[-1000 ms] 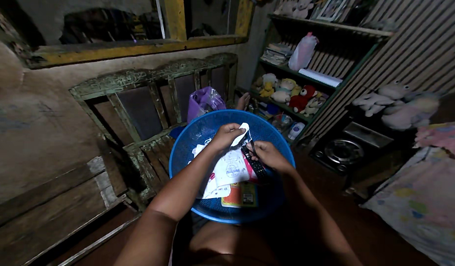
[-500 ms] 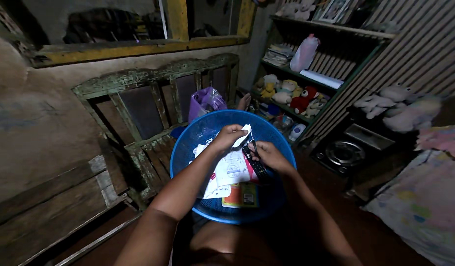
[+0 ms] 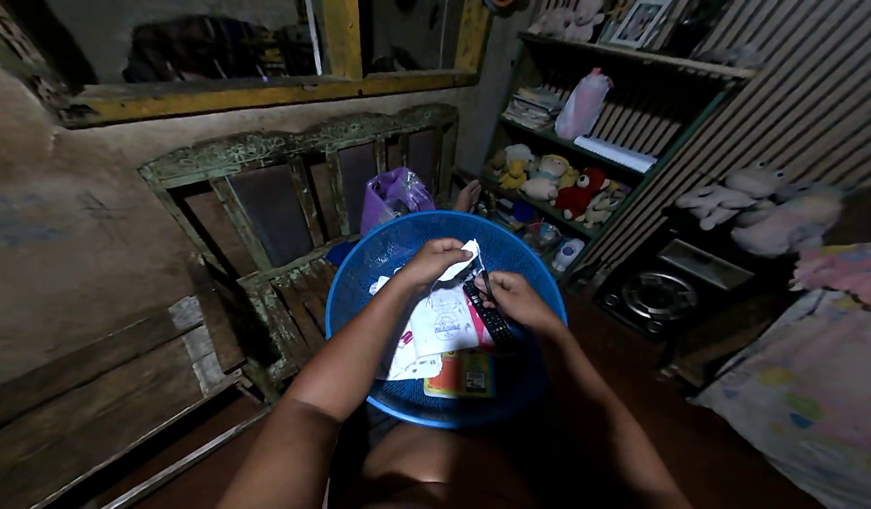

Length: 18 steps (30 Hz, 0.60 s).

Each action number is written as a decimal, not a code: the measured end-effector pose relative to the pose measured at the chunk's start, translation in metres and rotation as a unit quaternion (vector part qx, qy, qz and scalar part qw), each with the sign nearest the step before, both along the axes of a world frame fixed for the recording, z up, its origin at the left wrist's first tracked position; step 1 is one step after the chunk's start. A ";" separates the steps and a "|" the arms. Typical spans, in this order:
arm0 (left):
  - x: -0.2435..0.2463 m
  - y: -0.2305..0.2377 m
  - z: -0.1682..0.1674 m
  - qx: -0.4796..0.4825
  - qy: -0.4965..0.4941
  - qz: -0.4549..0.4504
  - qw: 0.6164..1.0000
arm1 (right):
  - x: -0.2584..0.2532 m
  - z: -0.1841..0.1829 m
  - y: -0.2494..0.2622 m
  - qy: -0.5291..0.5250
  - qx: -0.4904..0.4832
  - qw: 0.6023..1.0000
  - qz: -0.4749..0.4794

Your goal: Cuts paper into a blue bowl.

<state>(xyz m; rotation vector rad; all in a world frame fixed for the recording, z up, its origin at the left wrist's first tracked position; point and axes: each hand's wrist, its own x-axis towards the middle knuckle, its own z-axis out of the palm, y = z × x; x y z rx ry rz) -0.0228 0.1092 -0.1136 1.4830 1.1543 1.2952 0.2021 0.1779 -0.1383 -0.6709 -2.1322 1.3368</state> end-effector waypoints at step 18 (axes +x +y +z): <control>0.001 0.013 0.000 -0.038 -0.063 -0.031 0.997 | -0.002 0.006 -0.007 -0.043 0.041 0.997 -0.053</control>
